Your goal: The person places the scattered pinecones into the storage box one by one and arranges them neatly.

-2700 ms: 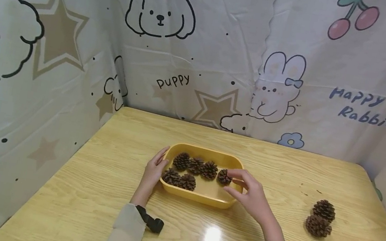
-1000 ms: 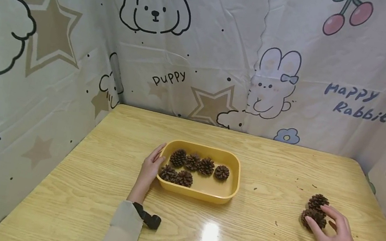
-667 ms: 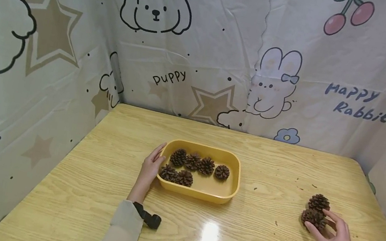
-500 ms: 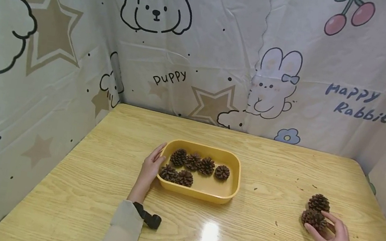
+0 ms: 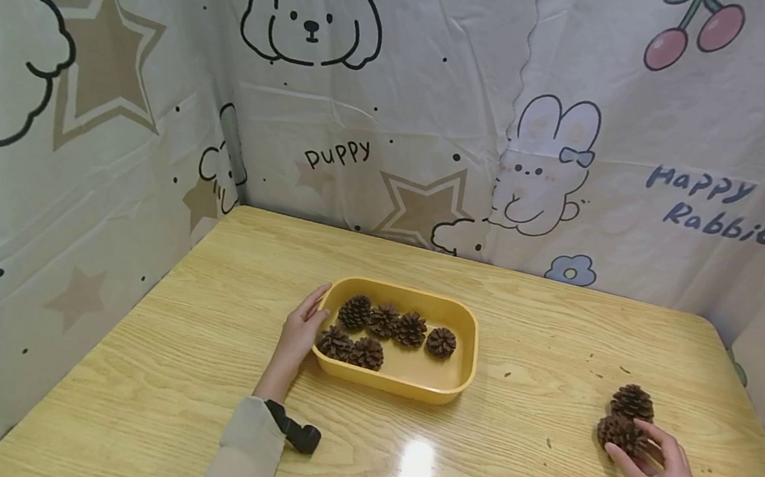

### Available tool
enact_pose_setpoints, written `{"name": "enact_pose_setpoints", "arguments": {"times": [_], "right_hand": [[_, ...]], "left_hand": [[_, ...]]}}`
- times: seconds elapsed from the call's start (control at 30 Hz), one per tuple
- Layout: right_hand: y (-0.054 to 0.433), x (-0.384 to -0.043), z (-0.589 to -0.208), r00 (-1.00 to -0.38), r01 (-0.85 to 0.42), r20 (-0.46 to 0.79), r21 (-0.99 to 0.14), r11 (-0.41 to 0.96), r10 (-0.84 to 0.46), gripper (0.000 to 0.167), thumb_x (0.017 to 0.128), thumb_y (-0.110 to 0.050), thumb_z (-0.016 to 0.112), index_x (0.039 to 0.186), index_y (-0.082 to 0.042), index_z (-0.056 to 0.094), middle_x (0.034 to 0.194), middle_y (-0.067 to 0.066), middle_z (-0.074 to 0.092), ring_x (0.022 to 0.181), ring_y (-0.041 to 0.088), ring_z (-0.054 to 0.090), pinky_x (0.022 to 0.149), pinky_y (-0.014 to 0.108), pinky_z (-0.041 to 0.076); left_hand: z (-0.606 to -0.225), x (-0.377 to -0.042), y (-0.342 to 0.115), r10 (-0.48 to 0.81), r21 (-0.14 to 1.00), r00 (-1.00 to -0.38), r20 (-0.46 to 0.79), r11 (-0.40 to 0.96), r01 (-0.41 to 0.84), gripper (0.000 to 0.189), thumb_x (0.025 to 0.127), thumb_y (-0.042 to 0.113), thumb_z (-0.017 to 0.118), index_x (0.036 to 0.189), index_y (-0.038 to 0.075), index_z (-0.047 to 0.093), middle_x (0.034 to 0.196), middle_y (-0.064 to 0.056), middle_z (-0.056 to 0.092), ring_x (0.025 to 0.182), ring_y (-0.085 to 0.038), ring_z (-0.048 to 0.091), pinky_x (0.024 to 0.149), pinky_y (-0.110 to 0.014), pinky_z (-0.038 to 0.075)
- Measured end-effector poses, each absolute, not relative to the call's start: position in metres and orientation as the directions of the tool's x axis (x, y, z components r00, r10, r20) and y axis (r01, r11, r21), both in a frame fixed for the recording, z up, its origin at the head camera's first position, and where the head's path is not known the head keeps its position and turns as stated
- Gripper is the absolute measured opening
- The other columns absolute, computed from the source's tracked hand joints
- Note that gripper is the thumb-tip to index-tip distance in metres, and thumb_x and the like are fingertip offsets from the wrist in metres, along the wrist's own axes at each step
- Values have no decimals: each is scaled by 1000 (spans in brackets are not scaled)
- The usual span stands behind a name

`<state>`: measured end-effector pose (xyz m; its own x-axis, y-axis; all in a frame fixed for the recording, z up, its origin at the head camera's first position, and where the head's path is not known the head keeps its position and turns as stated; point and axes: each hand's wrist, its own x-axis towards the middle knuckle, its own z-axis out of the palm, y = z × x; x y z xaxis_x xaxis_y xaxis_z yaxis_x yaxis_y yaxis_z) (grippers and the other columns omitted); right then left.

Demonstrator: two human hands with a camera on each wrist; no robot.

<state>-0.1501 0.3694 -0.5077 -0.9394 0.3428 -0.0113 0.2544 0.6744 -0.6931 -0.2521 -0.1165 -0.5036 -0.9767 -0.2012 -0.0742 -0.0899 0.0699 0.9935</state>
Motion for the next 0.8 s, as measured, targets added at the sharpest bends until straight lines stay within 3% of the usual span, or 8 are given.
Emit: {"name": "enact_pose_setpoints", "arguments": {"times": [0.27,0.4,0.5,0.67,0.8], "right_hand": [[366,-149,-506,-939,245,-5,-710,660,343,75,91,-45,64,151,-9,36,161,23,21,131,47,39,64,-1,43],[363,-149,-506,-946,192,41,-726,661,320,72,91,-42,66,150,-11,38,161,20,22,119,4,49,67,-3,43],[358,-150,-507,-949,137,93,-739,660,301,69,90,-38,68,148,-11,42,157,15,31,99,-22,34,68,-3,43],[346,-154,-505,-953,65,147,-753,655,264,66,89,-34,70,145,-11,45,138,2,44,93,-28,31,70,-3,43],[336,-156,-500,-960,21,165,-760,650,224,65,89,-33,70,144,-9,45,132,-7,45,95,-27,33,72,-4,43]], "left_hand": [[-504,-253,-116,-205,991,-975,-85,80,-103,48,99,17,48,146,25,47,152,-10,46,140,-28,45,113,-45,42],[-504,-253,-116,-207,991,-975,-85,83,-105,48,99,18,49,146,26,47,151,-10,47,139,-28,46,112,-45,42],[-503,-253,-116,-203,992,-976,-79,78,-97,48,99,16,49,146,25,47,152,-11,46,140,-28,46,112,-45,42],[-504,-254,-117,-208,991,-975,-77,94,-99,48,99,17,49,147,25,47,151,-10,47,139,-28,47,113,-45,42],[-503,-253,-116,-211,990,-974,-84,92,-106,48,99,18,50,146,27,48,150,-9,49,139,-27,48,113,-45,42]]}}
